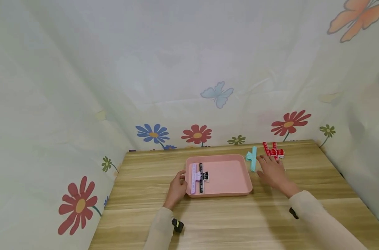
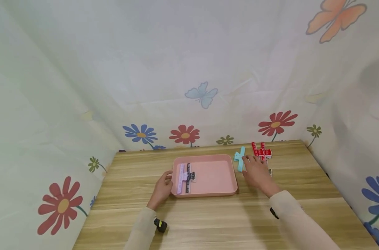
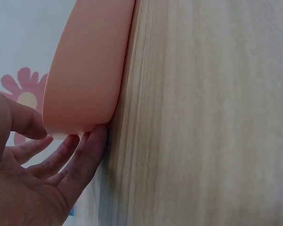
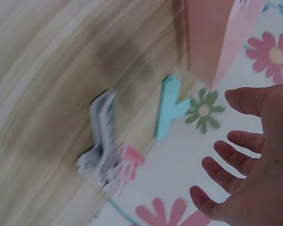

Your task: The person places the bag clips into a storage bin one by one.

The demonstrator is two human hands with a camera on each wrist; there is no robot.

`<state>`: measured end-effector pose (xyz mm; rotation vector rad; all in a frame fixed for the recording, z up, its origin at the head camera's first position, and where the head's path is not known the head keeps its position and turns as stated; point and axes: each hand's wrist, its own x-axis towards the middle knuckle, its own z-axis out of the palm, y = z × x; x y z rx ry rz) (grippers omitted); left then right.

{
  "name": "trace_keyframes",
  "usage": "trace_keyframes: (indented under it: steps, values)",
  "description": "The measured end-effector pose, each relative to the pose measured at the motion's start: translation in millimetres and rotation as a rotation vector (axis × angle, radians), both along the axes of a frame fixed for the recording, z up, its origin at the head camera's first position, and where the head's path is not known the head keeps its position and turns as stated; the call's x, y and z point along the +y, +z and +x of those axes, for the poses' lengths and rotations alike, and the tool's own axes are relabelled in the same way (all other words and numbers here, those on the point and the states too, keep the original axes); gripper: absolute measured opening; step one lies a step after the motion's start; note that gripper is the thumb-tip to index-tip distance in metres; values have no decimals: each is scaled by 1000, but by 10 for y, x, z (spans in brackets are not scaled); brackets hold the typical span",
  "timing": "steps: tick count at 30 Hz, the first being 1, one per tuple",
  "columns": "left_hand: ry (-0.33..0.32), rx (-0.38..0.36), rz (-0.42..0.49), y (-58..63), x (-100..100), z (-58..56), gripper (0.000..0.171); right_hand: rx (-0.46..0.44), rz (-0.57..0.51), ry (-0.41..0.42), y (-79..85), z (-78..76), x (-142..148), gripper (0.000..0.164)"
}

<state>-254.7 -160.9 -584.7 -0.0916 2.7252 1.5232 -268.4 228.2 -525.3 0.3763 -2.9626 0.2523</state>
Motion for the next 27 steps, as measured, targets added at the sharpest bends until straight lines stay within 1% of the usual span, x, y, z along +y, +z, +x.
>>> trace_keyframes:
  steps: [4,7,15,21,27]
  values:
    - [-5,7,-1,-13,3,-5,45,-37,-4,-47,-14,11,196,59]
    - [-2,10,3,-19,3,-6,45,-57,-17,-62,-35,24,325,58]
    - [0,12,24,-35,2,-7,46,-47,2,-76,-112,75,598,59]
    - [-4,-4,25,-38,-6,-14,47,-93,-2,-105,-151,111,719,59]
    - [-6,-1,21,-52,-12,-27,46,-166,0,-143,-192,113,767,61]
